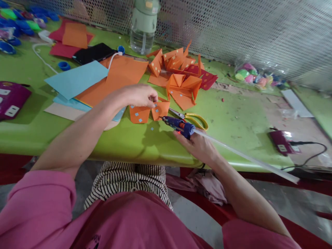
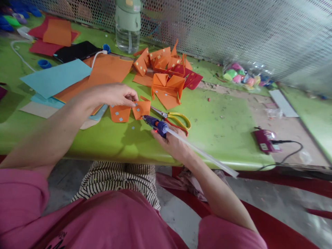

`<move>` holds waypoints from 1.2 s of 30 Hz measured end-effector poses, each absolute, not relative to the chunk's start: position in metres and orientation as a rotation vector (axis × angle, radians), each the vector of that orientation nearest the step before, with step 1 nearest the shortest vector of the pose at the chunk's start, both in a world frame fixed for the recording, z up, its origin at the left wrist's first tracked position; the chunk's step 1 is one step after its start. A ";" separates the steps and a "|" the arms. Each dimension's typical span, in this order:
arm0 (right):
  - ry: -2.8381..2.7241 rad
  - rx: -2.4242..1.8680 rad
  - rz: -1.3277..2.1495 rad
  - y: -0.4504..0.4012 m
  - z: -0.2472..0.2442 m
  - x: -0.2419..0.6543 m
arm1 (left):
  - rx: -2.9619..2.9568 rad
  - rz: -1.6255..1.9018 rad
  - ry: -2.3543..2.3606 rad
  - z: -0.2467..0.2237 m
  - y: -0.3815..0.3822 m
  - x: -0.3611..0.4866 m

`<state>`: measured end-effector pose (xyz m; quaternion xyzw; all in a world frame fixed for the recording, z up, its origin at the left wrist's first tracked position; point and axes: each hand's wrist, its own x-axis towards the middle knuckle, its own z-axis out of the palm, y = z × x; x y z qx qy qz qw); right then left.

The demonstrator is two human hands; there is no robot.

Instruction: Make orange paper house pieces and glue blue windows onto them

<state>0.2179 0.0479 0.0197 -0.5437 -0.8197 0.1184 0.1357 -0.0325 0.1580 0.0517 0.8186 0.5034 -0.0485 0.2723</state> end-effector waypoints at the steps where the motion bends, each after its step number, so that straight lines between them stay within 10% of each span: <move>1: -2.373 -1.575 0.354 0.048 0.020 0.218 | 2.204 -0.131 1.354 0.052 0.158 -0.033; 26: -2.229 -2.042 -0.049 0.072 0.012 0.298 | 2.216 -0.132 1.373 0.054 0.157 -0.031; 36: -2.594 -1.247 0.346 0.056 0.046 0.188 | 2.133 -0.115 1.431 0.053 0.155 -0.032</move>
